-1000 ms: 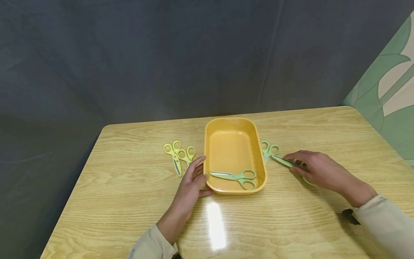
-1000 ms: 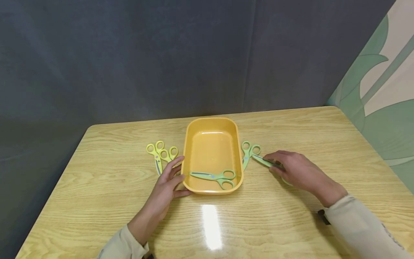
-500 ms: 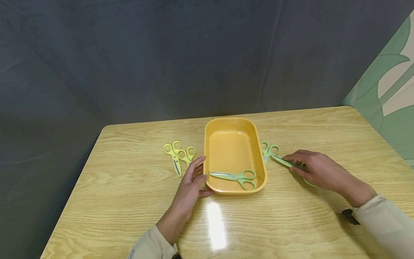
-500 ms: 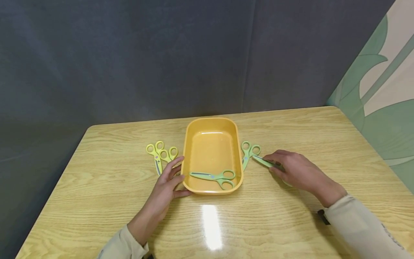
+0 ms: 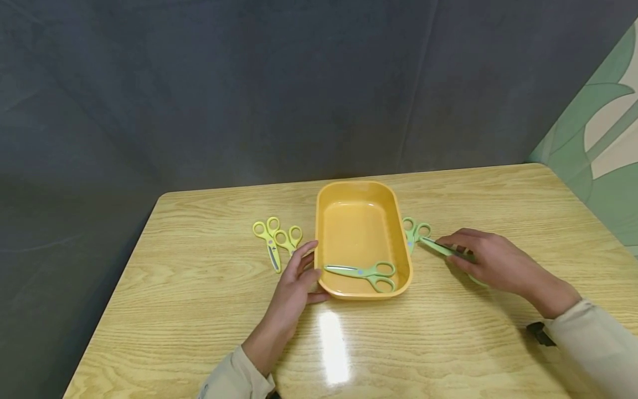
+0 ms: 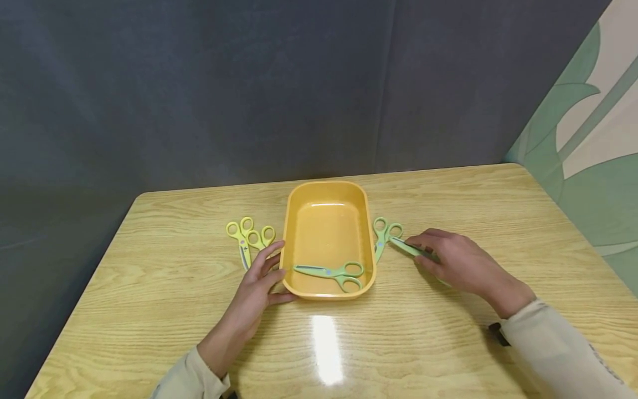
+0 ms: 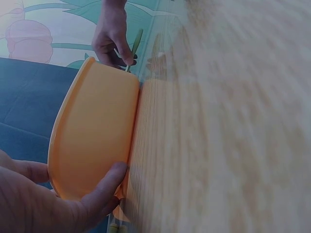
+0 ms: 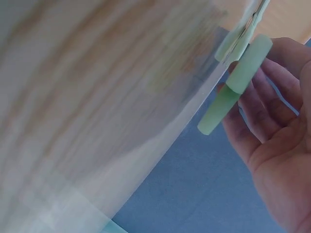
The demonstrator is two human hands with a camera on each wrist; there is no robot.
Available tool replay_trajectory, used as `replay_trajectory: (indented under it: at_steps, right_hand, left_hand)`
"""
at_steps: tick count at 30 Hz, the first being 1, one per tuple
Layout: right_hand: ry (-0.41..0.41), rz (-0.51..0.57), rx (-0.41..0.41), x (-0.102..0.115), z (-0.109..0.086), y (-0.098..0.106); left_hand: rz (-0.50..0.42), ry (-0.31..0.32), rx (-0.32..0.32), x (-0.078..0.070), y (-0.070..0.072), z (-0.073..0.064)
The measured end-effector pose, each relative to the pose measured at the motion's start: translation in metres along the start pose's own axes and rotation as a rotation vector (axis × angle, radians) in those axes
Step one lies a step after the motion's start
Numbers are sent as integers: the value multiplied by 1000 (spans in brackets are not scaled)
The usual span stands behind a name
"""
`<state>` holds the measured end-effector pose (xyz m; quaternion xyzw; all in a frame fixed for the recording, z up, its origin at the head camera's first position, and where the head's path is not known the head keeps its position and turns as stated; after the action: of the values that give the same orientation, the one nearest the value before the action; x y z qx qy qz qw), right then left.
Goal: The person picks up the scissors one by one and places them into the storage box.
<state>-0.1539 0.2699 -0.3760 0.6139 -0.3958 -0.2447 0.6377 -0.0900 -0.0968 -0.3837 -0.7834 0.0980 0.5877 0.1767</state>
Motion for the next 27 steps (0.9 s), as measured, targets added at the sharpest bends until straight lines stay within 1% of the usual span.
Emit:
replay_trajectory:
  at_steps: [14, 21, 27]
  right_hand:
    - [25, -14, -35, 4, 2, 3]
    - [79, -19, -65, 10, 6, 14]
    - [98, 17, -76, 18, 9, 25]
  left_hand:
    - [-14, -17, 7, -1, -1, 1]
    - [2, -7, 14, 0, 0, 0]
    - [0, -8, 18, 0, 0, 0]
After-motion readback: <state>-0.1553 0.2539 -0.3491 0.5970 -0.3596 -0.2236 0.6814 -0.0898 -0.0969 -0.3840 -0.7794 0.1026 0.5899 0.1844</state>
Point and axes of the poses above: each hand's wrist, its own z-axis towards the middle knuckle, its own y-axis out of the back of the hand, x = y × z, the point moved 1 cm from there along z, towards the middle knuckle, and after that the axes turned 14 degrees about x, right-handed, at the moved point
